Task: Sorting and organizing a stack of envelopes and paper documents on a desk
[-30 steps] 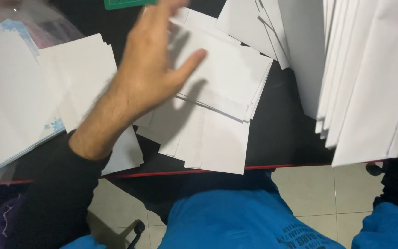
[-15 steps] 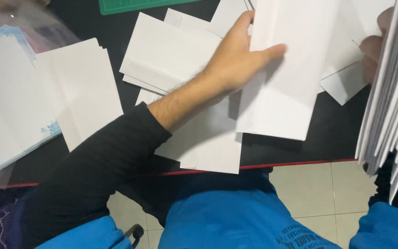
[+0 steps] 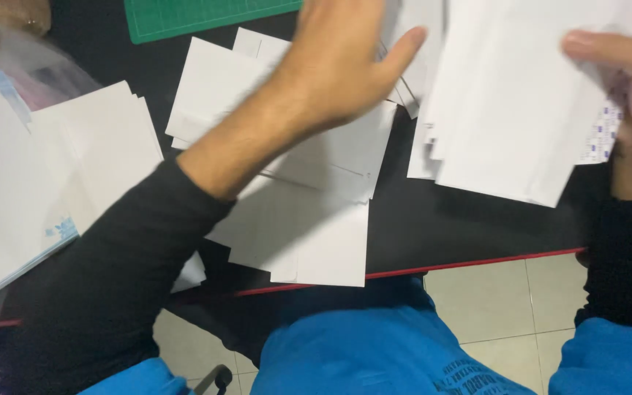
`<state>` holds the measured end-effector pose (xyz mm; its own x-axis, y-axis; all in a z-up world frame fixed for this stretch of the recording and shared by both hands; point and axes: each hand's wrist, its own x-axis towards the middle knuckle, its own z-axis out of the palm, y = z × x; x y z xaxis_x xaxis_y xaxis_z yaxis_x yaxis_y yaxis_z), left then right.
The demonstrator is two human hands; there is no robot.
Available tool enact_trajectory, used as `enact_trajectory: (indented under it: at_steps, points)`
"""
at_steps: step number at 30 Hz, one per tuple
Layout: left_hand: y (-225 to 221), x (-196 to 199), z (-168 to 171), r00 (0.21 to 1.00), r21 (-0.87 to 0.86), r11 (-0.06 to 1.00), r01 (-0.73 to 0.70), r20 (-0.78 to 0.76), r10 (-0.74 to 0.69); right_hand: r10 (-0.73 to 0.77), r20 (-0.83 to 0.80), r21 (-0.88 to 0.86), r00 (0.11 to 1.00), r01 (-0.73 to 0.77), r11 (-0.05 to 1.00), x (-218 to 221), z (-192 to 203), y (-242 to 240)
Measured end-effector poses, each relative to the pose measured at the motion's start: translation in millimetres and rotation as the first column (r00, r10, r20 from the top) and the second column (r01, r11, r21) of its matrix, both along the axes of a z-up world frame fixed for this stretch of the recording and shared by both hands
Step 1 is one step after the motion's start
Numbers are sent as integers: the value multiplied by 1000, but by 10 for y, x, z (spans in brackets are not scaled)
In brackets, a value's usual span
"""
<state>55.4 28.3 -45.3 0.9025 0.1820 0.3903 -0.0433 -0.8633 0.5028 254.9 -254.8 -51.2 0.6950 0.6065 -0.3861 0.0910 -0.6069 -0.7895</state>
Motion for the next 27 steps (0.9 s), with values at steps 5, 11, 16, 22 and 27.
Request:
enact_trajectory:
  at_steps: [5, 11, 16, 22, 27]
  points:
    - [500, -448, 327, 816, 137, 990, -16, -571, 92, 49, 674, 147, 737, -198, 969, -212, -116, 114]
    - [649, -416, 360, 635, 70, 989, -128, -761, 136, 62, 887, 19, 458, -170, 985, -475, 41, 231]
    - [631, -338, 408, 498, 58, 979, -195, -854, 149, 27, 925, 62, 379, -219, 974, -661, 213, 343]
    - [711, -324, 353, 611, 177, 984, -25, -776, 155, 106, 905, 210, 412, -648, 732, -944, 221, 455]
    - [793, -246, 420, 479, 96, 995, 14, -874, 78, 418, 679, 204, 603, -702, 682, -1187, 230, 595]
